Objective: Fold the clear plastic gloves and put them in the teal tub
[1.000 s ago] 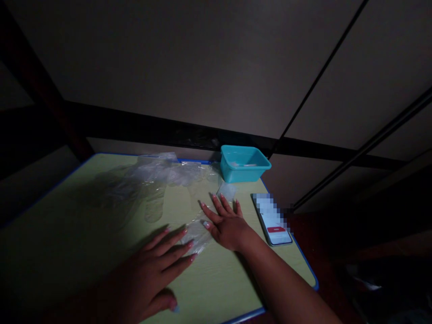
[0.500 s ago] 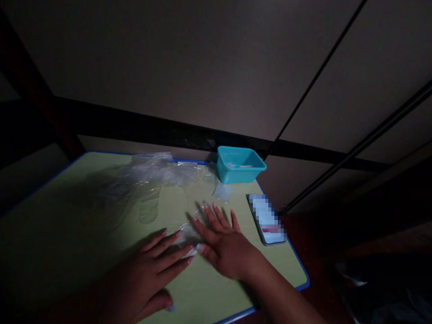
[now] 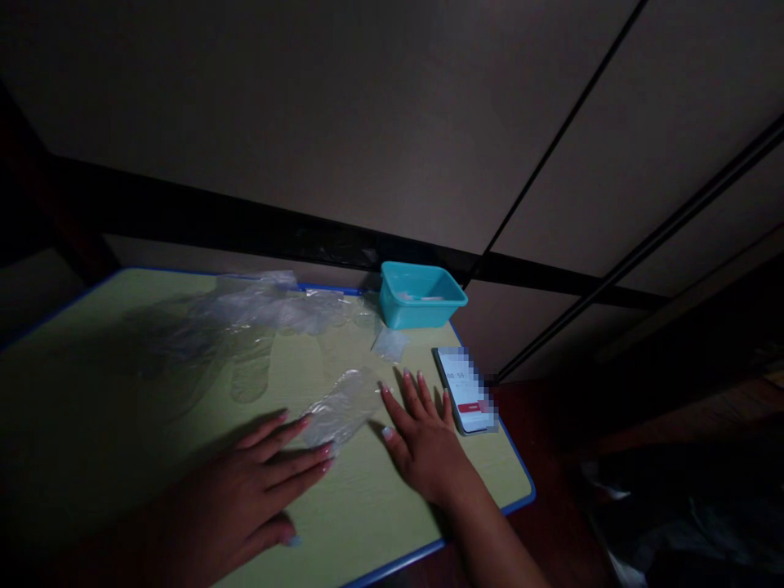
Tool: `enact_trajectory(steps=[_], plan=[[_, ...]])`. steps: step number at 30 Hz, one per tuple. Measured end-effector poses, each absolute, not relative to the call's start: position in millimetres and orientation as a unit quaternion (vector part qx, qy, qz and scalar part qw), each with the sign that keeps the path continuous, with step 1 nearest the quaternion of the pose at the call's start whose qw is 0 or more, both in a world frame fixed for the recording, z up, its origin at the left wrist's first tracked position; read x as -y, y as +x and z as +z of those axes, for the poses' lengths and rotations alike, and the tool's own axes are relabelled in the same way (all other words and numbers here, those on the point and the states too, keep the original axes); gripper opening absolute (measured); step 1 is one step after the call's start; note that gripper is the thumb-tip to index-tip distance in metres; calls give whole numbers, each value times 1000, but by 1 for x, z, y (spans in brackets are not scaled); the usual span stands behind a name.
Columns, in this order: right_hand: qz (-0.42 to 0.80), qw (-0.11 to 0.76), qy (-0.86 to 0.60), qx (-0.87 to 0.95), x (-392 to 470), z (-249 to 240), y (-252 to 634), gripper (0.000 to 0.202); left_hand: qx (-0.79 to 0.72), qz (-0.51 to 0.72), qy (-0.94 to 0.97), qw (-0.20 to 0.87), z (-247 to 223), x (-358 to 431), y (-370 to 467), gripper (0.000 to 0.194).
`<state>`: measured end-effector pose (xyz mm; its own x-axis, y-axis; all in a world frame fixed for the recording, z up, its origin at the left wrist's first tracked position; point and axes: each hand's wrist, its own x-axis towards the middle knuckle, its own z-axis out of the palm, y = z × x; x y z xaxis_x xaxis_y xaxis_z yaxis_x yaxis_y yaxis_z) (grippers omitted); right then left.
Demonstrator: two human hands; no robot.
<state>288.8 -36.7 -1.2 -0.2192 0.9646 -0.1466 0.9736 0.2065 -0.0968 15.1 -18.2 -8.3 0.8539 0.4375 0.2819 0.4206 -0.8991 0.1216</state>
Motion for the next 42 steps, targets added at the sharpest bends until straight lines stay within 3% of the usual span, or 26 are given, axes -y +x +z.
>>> enact_trajectory(steps=[8,20,30,37,42], plan=[[-82,26,656,-750,36,-1,287,57,-232,158,960,-14,-15,17,19,42],[-79,13,667,-741,37,-4,285,55,-263,108,959,4,-13,15,16,53],[-68,-6,667,-741,37,-7,287,54,-272,111,956,3,-16,14,16,50],[-72,-63,551,-829,43,-6,279,57,-253,133,958,-20,-18,13,15,49],[-95,-52,476,-873,46,-1,270,59,-242,158,957,-33,-20,12,14,49]])
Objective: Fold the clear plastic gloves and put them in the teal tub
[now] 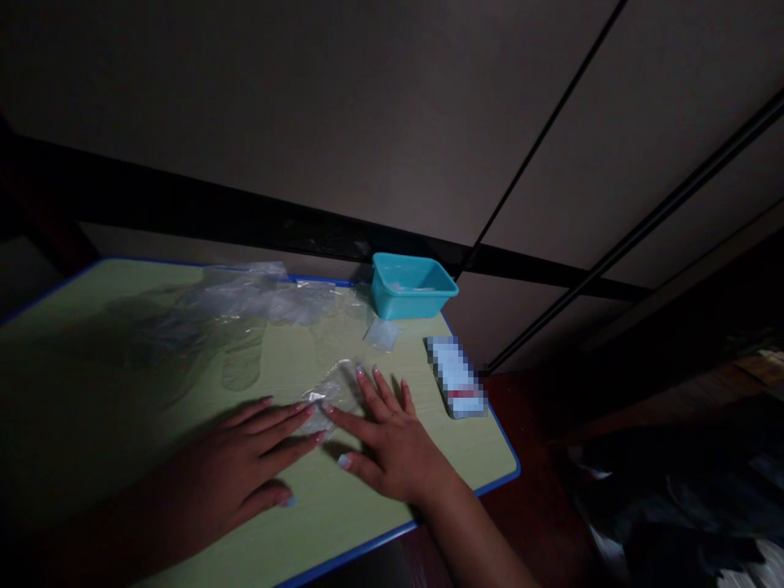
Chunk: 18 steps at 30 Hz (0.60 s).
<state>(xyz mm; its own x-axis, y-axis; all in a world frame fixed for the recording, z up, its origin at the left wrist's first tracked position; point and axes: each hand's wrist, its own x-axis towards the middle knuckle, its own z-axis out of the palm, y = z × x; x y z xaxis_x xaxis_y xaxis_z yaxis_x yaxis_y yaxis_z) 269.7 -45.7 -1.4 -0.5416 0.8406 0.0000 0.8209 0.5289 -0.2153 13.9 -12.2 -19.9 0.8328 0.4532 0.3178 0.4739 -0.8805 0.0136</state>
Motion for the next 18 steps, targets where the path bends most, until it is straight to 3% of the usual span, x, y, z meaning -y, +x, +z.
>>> enact_trajectory(steps=[11,18], plan=[[81,44,-518,850,41,-8,280,54,231,-149,-960,52,-16,12,14,50],[104,58,-551,826,39,-9,286,60,244,-160,-956,9,-25,11,11,47]])
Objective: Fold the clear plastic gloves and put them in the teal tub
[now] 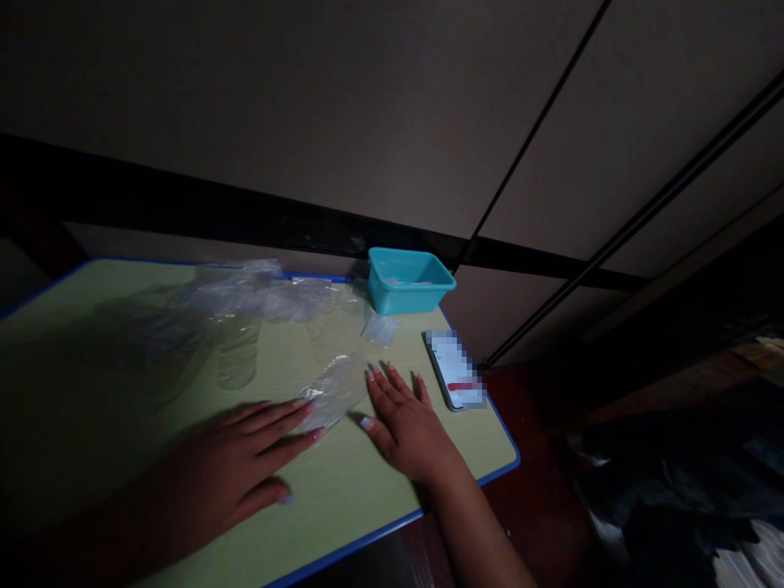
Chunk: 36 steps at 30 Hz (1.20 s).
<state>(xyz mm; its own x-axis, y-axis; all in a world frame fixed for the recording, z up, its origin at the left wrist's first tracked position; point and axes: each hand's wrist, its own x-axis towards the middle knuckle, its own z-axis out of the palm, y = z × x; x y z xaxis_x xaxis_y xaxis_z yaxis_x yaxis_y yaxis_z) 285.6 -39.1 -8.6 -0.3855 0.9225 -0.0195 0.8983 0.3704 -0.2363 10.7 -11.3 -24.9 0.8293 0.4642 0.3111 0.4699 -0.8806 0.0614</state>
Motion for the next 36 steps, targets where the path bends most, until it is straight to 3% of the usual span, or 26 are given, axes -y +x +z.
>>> enact_trajectory(steps=[5,14,22,36], plan=[[110,69,-568,813,39,-8,286,61,253,-135,-958,-14,-21,12,12,47],[112,74,-560,817,39,-7,286,60,206,-201,-953,92,-12,12,12,39],[115,76,-563,815,39,-10,286,59,207,-219,-951,72,-2,13,9,28],[116,77,-563,815,39,-10,287,58,170,-239,-955,33,-9,7,9,31]])
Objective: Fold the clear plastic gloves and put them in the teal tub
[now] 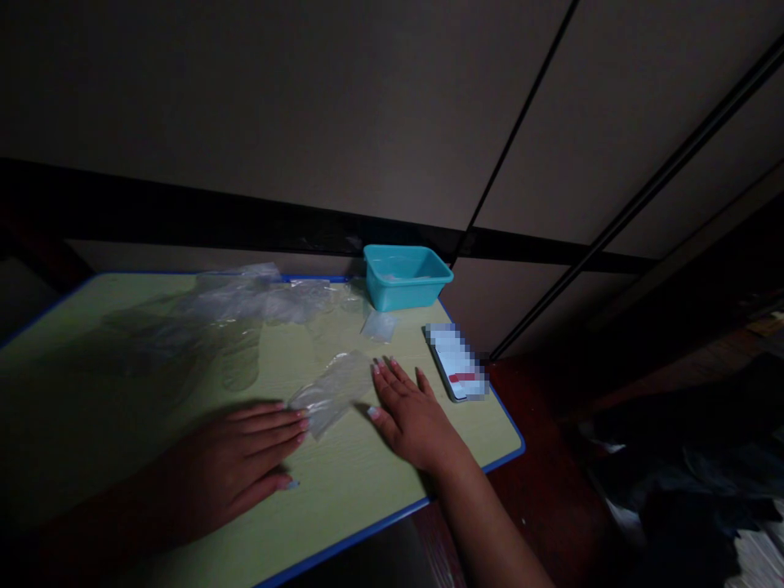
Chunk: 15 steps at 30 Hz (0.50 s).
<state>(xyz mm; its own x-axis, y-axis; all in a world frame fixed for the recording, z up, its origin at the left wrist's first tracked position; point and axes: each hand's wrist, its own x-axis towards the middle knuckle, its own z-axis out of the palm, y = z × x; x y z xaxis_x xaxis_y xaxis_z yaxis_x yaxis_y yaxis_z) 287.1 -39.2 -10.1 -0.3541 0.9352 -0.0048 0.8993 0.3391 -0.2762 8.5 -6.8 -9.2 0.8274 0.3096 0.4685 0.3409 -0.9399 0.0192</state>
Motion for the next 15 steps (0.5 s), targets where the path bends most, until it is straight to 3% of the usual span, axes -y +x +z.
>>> enact_trajectory(steps=[15], plan=[[114,78,-561,816,39,-11,288,59,185,-229,-954,50,-8,9,10,36]])
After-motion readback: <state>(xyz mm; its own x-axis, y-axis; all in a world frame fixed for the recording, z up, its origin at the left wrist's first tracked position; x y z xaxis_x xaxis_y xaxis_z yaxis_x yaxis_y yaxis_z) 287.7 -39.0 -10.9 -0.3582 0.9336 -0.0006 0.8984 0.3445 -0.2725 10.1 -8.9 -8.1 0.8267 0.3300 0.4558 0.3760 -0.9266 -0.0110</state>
